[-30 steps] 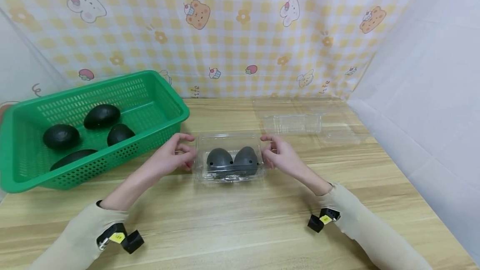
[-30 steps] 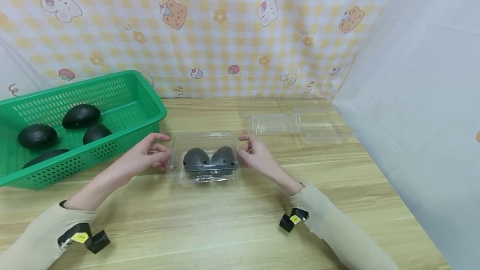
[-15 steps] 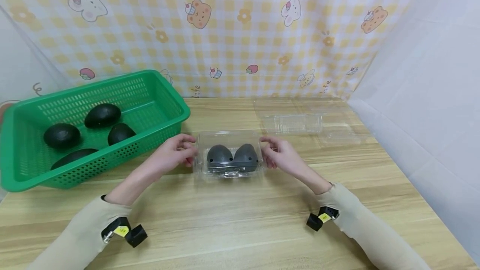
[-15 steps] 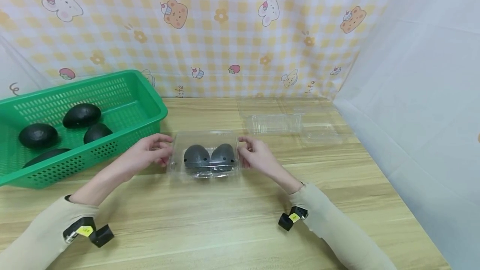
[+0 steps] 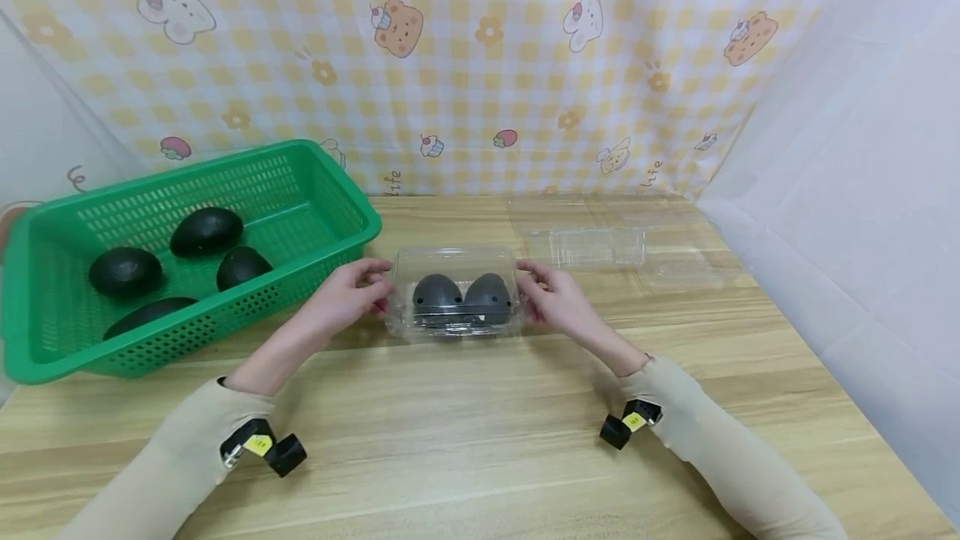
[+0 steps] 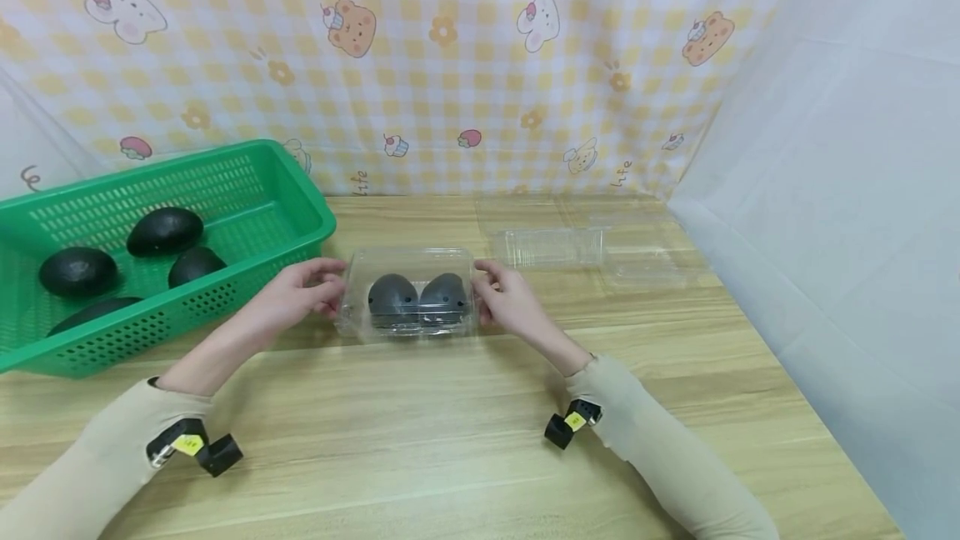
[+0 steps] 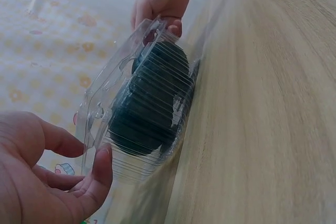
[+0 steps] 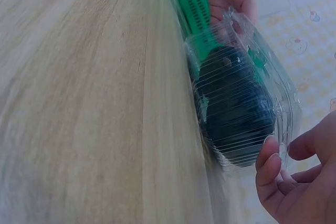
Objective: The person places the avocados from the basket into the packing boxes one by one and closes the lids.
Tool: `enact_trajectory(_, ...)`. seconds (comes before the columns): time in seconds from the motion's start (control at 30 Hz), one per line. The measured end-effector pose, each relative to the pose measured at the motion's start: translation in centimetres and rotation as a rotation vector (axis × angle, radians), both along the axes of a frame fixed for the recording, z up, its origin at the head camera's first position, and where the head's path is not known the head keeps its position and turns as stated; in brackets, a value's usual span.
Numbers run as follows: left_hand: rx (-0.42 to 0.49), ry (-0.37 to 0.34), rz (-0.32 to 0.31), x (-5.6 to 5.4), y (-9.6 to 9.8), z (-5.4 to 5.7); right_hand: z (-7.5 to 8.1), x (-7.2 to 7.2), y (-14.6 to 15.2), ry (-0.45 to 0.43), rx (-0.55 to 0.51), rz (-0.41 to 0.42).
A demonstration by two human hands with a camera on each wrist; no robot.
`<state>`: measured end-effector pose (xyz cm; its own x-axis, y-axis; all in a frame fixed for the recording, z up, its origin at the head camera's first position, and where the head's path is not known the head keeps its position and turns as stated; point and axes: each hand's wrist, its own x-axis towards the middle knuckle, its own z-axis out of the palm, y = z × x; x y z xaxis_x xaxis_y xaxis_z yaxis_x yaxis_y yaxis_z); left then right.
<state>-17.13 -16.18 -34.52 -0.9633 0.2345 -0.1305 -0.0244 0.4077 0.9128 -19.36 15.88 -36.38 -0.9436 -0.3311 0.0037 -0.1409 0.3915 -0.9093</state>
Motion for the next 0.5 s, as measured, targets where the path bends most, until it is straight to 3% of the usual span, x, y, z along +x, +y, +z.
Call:
enact_trajectory(0.23, 0.007, -0.042, -0.050, 0.5, -0.3, 0.3, 0.1, 0.4, 0.3, 0.005, -0.005, 0.047)
enact_trajectory(0.5, 0.007, -0.072, -0.142, 1.6, -0.7, 0.6, 0.6, 1.5, 0.7, 0.009, 0.069, 0.102)
